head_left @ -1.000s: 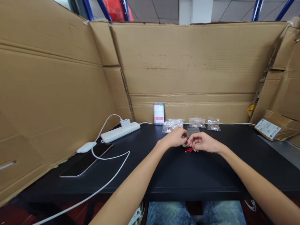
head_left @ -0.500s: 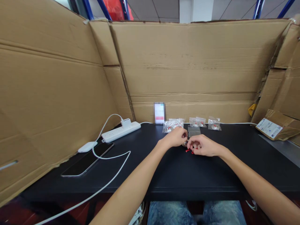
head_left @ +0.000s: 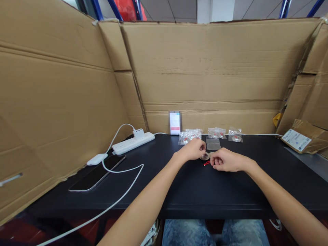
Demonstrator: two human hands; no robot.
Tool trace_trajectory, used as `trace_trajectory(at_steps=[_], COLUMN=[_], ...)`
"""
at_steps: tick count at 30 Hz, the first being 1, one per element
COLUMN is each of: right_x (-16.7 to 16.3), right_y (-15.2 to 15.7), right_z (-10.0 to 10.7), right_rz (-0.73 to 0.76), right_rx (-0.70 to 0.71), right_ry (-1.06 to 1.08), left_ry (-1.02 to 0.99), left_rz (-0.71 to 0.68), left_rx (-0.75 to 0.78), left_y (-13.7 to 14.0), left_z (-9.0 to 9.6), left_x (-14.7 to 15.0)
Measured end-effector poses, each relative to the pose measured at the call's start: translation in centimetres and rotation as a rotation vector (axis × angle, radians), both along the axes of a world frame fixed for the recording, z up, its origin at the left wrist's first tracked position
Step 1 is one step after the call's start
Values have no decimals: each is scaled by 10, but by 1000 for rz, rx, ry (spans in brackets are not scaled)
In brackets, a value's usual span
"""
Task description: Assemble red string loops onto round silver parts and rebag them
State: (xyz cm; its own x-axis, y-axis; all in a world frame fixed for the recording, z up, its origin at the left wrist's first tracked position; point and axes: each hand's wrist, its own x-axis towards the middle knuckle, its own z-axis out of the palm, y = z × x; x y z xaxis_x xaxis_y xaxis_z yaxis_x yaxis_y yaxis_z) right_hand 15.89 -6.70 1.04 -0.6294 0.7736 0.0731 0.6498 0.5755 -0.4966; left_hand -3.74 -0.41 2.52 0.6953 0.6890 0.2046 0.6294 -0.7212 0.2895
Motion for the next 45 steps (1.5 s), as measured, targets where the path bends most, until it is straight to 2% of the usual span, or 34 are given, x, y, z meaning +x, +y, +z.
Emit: trace_trajectory(at_steps=[6,12,21,27,29,33,35,40,45], right_x=[2,6,6,7,6,4,3,0,-5], right_y=[-2,-1,0,-1,-1,-1,-1,0,-1], right_z=[5,4,5,5,5,4,4,2,0], right_rz=[7,15,25,36,41,42,45,35,-10], right_rx=[-28,-168,-186,-234,-235,-200,-172,-107,-66], right_ry=[-20,16,13,35,33,6,-3,57,179], left_ry=[22,128,194,181,159,106,116,185,167], left_rz=[-47,-128,-99,-187,-185,-106,-101,-169,-222], left_rx=[-107,-367,-411,-538,-529,-363,-333,-451,-473], left_y=[-6,-13,-21,-20,-17,-11,-9,-15,-19], left_z=[10,12,16,17,17,16,15,13,12], left_x=[-2,-2,1,2,0,-4,-6,-2,2])
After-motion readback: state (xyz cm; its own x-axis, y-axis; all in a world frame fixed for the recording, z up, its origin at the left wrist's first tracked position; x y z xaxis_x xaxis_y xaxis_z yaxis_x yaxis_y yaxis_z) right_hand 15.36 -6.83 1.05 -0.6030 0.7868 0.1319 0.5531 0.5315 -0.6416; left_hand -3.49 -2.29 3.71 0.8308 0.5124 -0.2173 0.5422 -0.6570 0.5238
